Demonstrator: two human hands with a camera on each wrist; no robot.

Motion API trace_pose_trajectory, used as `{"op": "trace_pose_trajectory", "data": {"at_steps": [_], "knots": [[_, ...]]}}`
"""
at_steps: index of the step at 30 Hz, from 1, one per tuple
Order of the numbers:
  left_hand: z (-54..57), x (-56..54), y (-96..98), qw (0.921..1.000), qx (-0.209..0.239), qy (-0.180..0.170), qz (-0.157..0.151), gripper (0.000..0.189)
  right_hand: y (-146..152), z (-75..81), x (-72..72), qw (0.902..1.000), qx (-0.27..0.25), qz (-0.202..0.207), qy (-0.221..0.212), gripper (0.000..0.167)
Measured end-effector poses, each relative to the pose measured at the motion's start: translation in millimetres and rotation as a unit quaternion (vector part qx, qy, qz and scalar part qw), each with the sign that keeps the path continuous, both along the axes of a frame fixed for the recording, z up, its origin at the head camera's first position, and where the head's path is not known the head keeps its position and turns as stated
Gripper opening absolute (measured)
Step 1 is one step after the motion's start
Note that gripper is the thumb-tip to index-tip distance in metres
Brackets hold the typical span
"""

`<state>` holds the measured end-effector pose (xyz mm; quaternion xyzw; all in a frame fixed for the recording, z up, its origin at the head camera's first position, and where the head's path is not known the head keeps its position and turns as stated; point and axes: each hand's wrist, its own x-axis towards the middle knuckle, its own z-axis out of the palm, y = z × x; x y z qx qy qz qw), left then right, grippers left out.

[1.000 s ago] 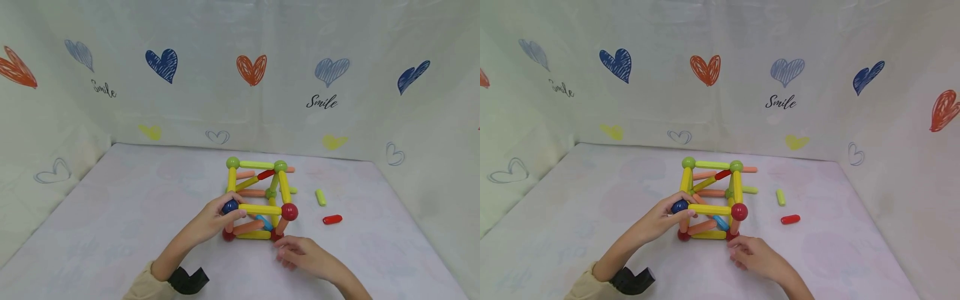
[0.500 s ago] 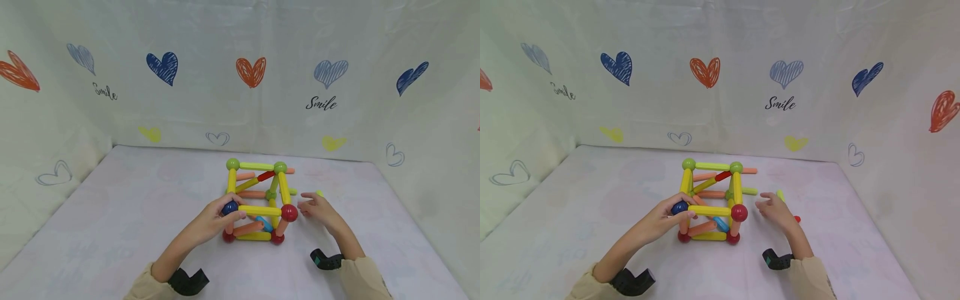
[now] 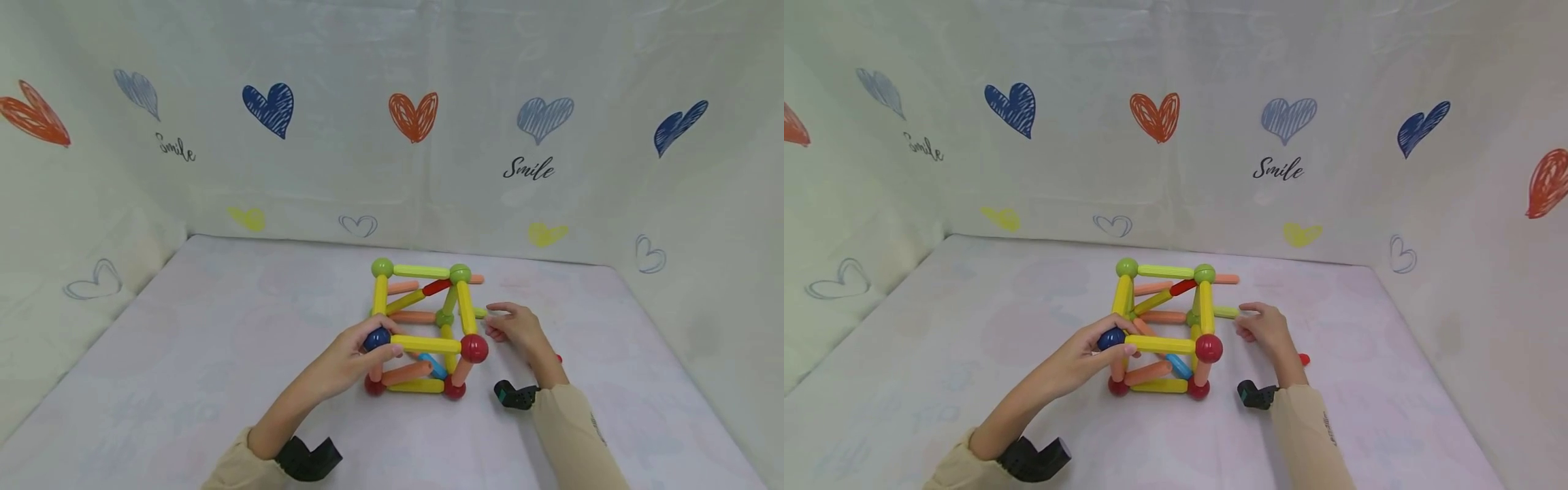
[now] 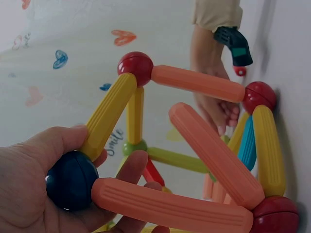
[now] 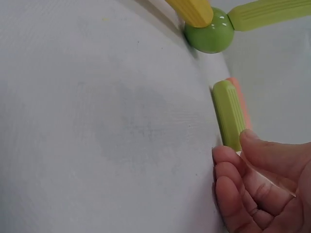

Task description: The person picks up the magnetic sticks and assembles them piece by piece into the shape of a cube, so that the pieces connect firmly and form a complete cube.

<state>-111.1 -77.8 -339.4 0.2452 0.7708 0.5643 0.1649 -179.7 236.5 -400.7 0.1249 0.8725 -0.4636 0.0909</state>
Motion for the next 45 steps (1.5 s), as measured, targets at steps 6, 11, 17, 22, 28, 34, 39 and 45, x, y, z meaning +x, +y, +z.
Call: {"op": "trace_pose_trajectory", "data": {"at_steps": [6, 11, 17, 22, 28, 34, 39, 45], "knots": [[-0.3, -0.2, -0.3, 1.0, 0.004, 0.001, -0.001, 0.025, -4, -3.4, -5.6, 0.9991, 0.04, 0.006, -0.014, 0.047], [-0.8, -0.5, 0.0, 1.0, 0.003, 0.004, -0.001, 0.025, -4, -2.7, -6.5, 0.999, 0.039, 0.007, -0.021, 0.046], [-1.1, -1.2, 0.3, 1.0, -0.001, 0.008, 0.001, 0.024, -3, -2.1, -7.6, 0.9987, 0.043, 0.017, -0.022, 0.044], [-0.5, -0.8, -0.2, 1.0, -0.001, 0.008, 0.001, 0.024, -5, -2.3, -7.9, 0.9986, 0.043, 0.017, -0.025, 0.04], [0.4, 0.1, -0.2, 1.0, 0.002, 0.006, 0.002, 0.024, -5, -2.2, -5.5, 0.9988, 0.044, 0.012, -0.017, 0.04], [0.1, 0.4, 0.3, 1.0, 0.002, 0.002, 0.003, 0.025, -5, 0.4, 13.3, 0.9998, 0.015, 0.003, 0.017, 0.044], [-0.6, -0.3, 0.9, 1.0, 0.0, 0.001, 0.003, 0.025, 1, -5.6, 37.1, 0.9972, -0.009, -0.026, 0.07, 0.055], [-1.6, -1.9, 1.7, 0.9999, 0.008, -0.007, 0.0, 0.026, 26, -40.1, 58.5, 0.9851, -0.092, -0.056, 0.133, 0.069]]}}
